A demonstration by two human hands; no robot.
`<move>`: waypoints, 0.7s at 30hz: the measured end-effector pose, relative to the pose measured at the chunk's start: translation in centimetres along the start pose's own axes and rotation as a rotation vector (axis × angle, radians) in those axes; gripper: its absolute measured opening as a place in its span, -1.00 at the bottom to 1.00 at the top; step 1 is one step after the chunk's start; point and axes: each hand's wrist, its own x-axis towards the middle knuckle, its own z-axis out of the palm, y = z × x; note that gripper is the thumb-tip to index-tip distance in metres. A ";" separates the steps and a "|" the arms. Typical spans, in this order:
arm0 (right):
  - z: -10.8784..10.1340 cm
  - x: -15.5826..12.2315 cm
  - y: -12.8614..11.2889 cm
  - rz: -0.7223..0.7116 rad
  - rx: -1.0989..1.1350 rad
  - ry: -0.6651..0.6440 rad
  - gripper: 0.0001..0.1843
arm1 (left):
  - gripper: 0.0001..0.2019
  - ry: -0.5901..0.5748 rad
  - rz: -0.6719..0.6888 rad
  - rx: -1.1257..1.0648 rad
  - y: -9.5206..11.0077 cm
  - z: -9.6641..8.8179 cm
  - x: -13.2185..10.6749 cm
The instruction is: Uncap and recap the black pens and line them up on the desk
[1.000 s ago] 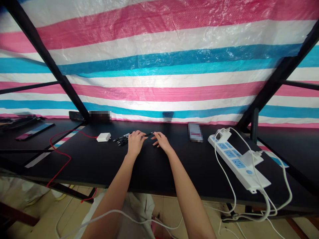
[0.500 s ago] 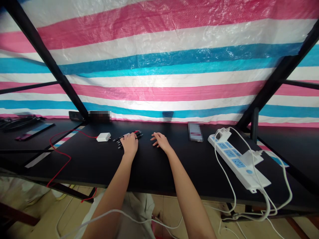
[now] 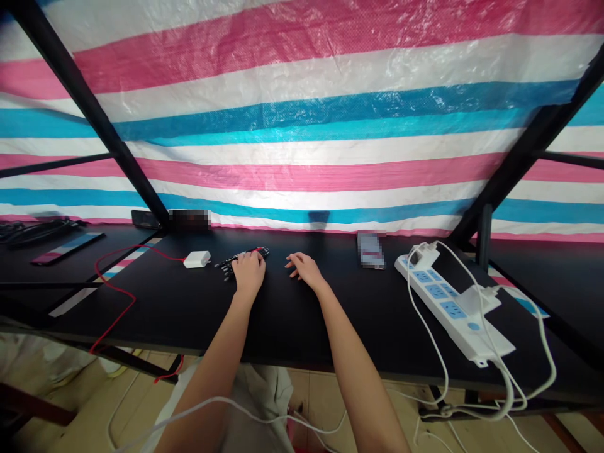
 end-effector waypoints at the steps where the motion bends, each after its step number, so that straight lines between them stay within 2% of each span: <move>1: 0.0 0.0 0.0 -0.001 -0.008 0.001 -0.71 | -0.83 -0.005 0.009 -0.037 0.1 0.0 0.0; 3: 0.0 -0.1 -0.1 -0.006 -0.034 -0.002 -0.71 | -0.78 -0.050 0.038 -0.133 0.4 -0.1 0.0; 6: 0.0 -0.1 -0.1 -0.021 -0.090 -0.010 -0.72 | -0.69 -0.207 0.139 -0.250 0.9 -0.1 -0.2; 8: 0.0 -0.2 -0.1 -0.038 -0.123 -0.019 -0.73 | -0.72 -0.301 0.230 -0.273 1.0 0.0 -0.4; 10: 0.0 -0.2 -0.1 -0.047 -0.150 -0.025 -0.75 | -0.77 -0.341 0.280 -0.274 1.0 0.1 -0.5; 17: 0.1 -0.3 -0.1 -0.053 -0.201 -0.029 -0.76 | -0.80 -0.340 0.269 -0.220 1.1 0.1 -0.4; 19: 0.1 -0.3 -0.2 -0.053 -0.207 -0.030 -0.77 | -0.77 -0.284 0.223 -0.146 1.1 -0.1 -0.4; 21: 0.1 -0.3 -0.2 -0.048 -0.207 -0.033 -0.77 | -0.71 -0.163 0.129 -0.058 1.0 -0.4 -0.4</move>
